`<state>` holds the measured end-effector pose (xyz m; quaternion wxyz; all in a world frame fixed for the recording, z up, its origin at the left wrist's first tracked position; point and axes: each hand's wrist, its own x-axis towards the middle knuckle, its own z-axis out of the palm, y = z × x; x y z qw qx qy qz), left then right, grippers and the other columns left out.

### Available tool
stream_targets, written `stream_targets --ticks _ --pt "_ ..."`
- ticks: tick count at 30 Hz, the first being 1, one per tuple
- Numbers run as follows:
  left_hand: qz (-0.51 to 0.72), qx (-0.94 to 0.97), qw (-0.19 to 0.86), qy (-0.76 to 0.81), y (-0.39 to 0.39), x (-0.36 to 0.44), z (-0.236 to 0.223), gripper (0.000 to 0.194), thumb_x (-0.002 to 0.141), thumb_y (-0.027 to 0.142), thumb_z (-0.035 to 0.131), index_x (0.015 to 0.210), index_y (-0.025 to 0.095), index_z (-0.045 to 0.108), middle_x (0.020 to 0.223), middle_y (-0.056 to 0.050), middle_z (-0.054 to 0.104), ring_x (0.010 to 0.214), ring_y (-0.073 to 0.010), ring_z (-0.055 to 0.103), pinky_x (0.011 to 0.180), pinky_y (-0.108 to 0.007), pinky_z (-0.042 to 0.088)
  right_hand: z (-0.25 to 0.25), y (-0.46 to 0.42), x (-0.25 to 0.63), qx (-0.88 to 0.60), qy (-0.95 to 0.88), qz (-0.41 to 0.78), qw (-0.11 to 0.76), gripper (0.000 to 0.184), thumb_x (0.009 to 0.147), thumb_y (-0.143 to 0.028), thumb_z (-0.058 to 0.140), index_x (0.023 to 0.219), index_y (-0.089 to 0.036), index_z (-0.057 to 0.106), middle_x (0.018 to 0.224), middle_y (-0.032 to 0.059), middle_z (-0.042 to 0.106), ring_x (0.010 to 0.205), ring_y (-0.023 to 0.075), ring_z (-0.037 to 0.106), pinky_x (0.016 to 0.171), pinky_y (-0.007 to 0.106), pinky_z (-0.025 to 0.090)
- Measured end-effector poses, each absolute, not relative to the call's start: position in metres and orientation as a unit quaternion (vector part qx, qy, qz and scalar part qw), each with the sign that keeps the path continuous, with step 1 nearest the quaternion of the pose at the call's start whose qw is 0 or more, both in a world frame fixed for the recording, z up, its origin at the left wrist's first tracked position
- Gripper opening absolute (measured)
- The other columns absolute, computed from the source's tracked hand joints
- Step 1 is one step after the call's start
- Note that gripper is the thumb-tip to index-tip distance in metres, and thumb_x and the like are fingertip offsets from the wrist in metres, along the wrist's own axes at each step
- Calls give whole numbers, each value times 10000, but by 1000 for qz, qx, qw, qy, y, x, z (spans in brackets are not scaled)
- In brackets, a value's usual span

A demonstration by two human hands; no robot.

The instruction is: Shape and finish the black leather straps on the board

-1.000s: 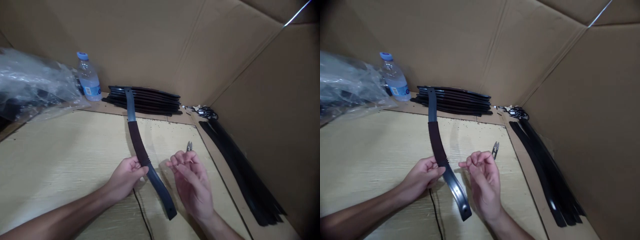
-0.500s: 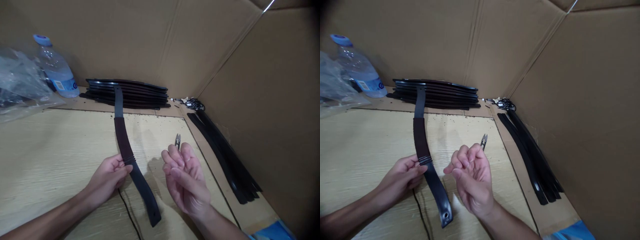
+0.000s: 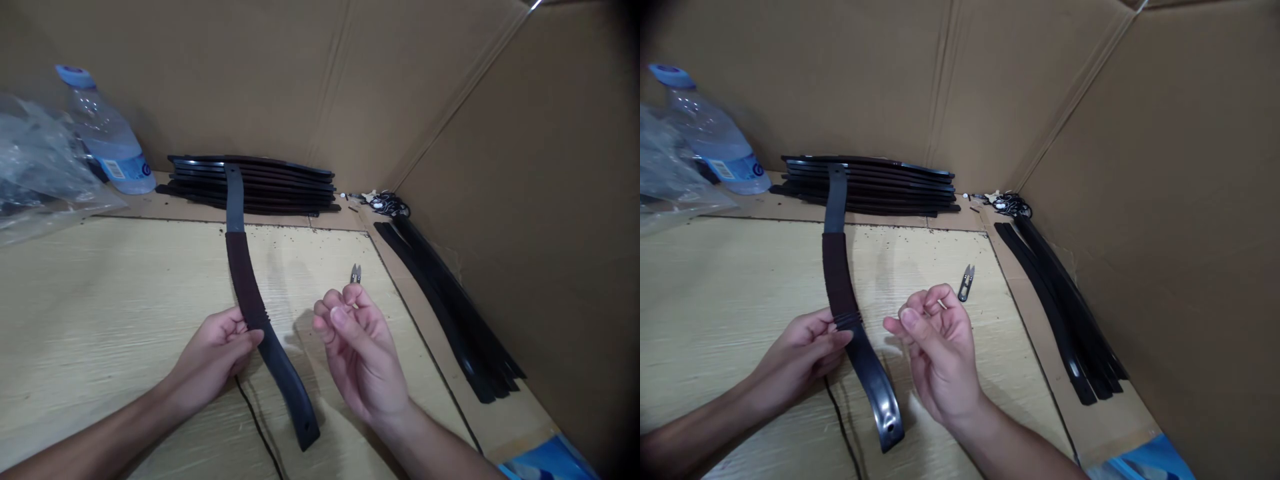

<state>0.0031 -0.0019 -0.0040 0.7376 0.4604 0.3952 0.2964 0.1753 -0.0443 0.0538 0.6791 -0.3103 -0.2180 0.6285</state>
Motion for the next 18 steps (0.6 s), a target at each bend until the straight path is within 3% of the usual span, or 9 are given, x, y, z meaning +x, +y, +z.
stream_targets --ticks 7,18 --pt "291 464 737 397 -2 2 -3 215 806 288 567 976 155 563 519 83 341 426 -47 218 396 -176 139 54 -45 177 -282 -191 649 680 262 703 -49 671 796 -217 492 779 -47 530 700 44 554 717 129 537" --pt "295 456 743 391 -2 4 -2 170 796 284 578 916 165 567 508 82 356 424 -47 222 396 -171 150 57 -46 177 -274 -192 654 678 255 667 -60 687 772 -222 522 711 -54 457 652 48 513 682 127 538"
